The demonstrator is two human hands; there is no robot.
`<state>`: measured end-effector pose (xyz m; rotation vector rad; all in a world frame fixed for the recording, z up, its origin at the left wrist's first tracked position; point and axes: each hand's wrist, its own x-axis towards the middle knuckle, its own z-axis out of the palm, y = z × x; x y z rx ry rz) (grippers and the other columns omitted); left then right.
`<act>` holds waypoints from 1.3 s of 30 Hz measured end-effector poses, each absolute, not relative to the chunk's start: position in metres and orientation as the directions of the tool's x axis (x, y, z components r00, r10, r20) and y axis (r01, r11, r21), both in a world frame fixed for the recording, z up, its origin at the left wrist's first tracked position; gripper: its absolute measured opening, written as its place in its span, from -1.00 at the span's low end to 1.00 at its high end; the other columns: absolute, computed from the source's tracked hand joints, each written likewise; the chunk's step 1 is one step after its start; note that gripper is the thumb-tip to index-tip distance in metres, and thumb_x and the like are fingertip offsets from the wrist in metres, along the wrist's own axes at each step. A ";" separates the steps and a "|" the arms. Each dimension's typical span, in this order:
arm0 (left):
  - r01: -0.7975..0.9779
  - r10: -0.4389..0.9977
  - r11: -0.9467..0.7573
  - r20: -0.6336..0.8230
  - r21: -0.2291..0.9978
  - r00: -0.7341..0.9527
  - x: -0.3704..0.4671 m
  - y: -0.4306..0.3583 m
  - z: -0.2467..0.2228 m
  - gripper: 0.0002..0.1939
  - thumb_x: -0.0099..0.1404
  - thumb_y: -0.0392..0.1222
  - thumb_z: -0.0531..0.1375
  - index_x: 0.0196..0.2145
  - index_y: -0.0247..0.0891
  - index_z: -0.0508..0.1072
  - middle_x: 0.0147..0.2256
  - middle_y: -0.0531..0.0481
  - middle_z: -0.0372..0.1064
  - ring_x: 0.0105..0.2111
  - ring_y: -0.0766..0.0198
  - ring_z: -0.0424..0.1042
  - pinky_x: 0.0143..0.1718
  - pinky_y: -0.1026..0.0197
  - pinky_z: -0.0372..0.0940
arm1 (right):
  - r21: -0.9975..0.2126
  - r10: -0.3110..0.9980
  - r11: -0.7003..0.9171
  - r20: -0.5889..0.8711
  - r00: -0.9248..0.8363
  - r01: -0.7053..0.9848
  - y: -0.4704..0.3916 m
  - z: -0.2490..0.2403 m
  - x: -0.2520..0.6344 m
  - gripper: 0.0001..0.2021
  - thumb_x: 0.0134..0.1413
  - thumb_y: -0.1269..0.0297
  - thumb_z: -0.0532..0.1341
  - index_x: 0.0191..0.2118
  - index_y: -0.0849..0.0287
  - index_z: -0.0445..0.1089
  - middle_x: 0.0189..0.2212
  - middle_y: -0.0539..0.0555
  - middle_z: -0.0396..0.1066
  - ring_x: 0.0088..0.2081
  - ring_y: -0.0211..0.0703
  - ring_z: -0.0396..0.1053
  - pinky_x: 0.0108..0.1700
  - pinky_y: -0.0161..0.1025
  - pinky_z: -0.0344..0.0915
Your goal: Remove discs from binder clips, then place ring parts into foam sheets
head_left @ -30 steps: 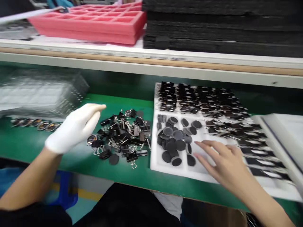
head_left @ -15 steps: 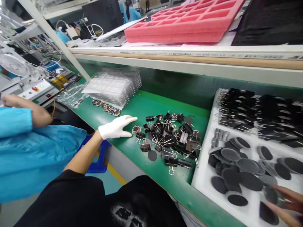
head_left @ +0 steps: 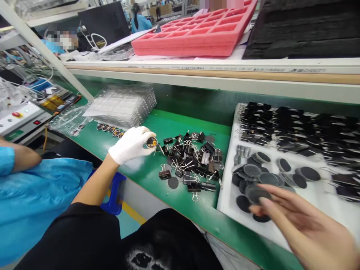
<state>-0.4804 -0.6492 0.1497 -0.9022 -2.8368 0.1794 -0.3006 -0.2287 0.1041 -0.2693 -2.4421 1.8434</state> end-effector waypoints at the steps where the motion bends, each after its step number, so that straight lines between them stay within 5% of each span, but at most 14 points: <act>1: 0.562 0.592 0.799 0.119 -0.216 -0.797 -0.479 -0.638 0.157 -0.64 0.38 -0.04 0.19 0.05 -0.24 0.51 -0.06 -0.25 0.48 -0.12 -0.01 0.48 -0.09 0.00 0.31 | -0.965 0.174 0.232 -0.078 -0.982 0.118 -0.244 0.110 -0.306 -0.70 0.06 -0.01 0.42 -0.07 -0.17 0.55 -0.40 0.07 0.61 -0.41 0.12 0.59 -0.37 0.03 0.59; 6: 0.601 0.648 0.738 0.077 -0.307 -0.757 -0.483 -0.589 0.183 -0.80 0.41 -0.22 0.13 -0.11 -0.27 0.53 -0.22 -0.24 0.46 -0.22 0.02 0.48 -0.16 0.01 0.26 | -0.998 0.044 0.012 -0.065 -0.997 0.066 -0.298 0.131 -0.331 -0.75 0.12 -0.02 0.40 -0.15 -0.06 0.54 -0.43 0.04 0.59 -0.37 -0.01 0.58 -0.32 -0.09 0.57; 9: 0.653 0.690 0.718 0.128 -0.240 -0.712 -0.488 -0.577 0.185 -0.71 0.42 -0.08 0.17 -0.03 -0.28 0.52 -0.16 -0.24 0.46 -0.21 0.03 0.49 -0.17 0.04 0.29 | -0.995 -0.013 -0.065 -0.081 -0.997 0.081 -0.309 0.131 -0.336 -0.73 0.16 0.01 0.38 -0.10 0.00 0.53 -0.44 0.03 0.57 -0.38 -0.07 0.56 -0.33 -0.13 0.54; 13: 0.811 0.794 0.583 0.245 -0.048 -0.556 -0.472 -0.552 0.177 -0.48 0.34 0.15 0.25 0.12 -0.22 0.46 -0.05 -0.19 0.47 -0.13 0.07 0.49 -0.14 0.09 0.32 | -0.991 0.081 -0.133 -0.046 -0.996 0.035 -0.317 0.130 -0.342 -0.71 0.10 0.03 0.43 -0.13 0.04 0.53 -0.31 0.06 0.58 -0.35 -0.13 0.53 -0.26 -0.14 0.54; 20: 0.924 0.894 0.378 0.283 -0.056 -0.349 -0.443 -0.498 0.168 -0.61 0.40 0.08 0.18 0.05 -0.20 0.48 -0.16 -0.15 0.48 -0.20 0.10 0.47 -0.14 0.06 0.28 | -0.999 0.249 0.034 0.048 -0.967 -0.041 -0.312 0.125 -0.343 -0.75 0.10 0.01 0.42 -0.22 0.02 0.51 -0.29 0.06 0.50 -0.28 -0.10 0.49 -0.21 -0.12 0.53; 27: 0.942 0.935 0.326 0.177 -0.079 -0.308 -0.439 -0.474 0.171 -0.58 0.45 0.09 0.14 0.08 -0.26 0.47 -0.17 -0.19 0.48 -0.20 0.07 0.48 -0.13 0.06 0.28 | -0.987 0.114 -0.138 -0.101 -0.988 0.084 -0.299 0.118 -0.344 -0.60 0.07 -0.01 0.44 -0.02 0.04 0.50 -0.31 0.04 0.57 -0.27 -0.10 0.53 -0.18 -0.12 0.55; 31: 0.904 0.884 0.427 0.206 0.014 -0.421 -0.451 -0.504 0.182 -0.41 0.43 0.19 0.16 0.26 -0.20 0.35 -0.03 -0.18 0.50 -0.08 0.06 0.50 -0.06 0.06 0.34 | -0.983 0.148 -0.153 -0.122 -0.981 0.099 -0.287 0.112 -0.340 -0.64 0.13 -0.03 0.41 -0.02 0.01 0.56 -0.31 0.04 0.59 -0.33 -0.11 0.51 -0.23 -0.11 0.53; 35: 0.670 0.630 0.736 0.264 0.098 -0.730 -0.475 -0.567 0.193 -0.51 0.48 0.13 0.04 0.18 -0.18 0.44 -0.03 -0.12 0.54 -0.07 0.11 0.51 0.03 0.05 0.36 | -0.982 0.232 -0.165 -0.128 -0.964 0.091 -0.277 0.105 -0.335 -0.67 0.15 -0.03 0.40 -0.03 -0.04 0.58 -0.33 0.03 0.57 -0.36 -0.13 0.48 -0.26 -0.13 0.51; 39: 0.433 0.432 0.901 -0.100 0.010 -0.896 -0.485 -0.623 0.184 -0.47 0.46 0.24 -0.02 -0.13 -0.16 0.59 -0.19 -0.10 0.61 -0.23 0.08 0.55 -0.14 0.11 0.36 | -0.937 0.138 -0.295 -0.235 -0.962 0.186 -0.278 0.103 -0.334 -0.60 0.08 -0.01 0.46 0.01 -0.03 0.55 -0.20 0.07 0.58 -0.27 -0.13 0.50 -0.21 -0.16 0.53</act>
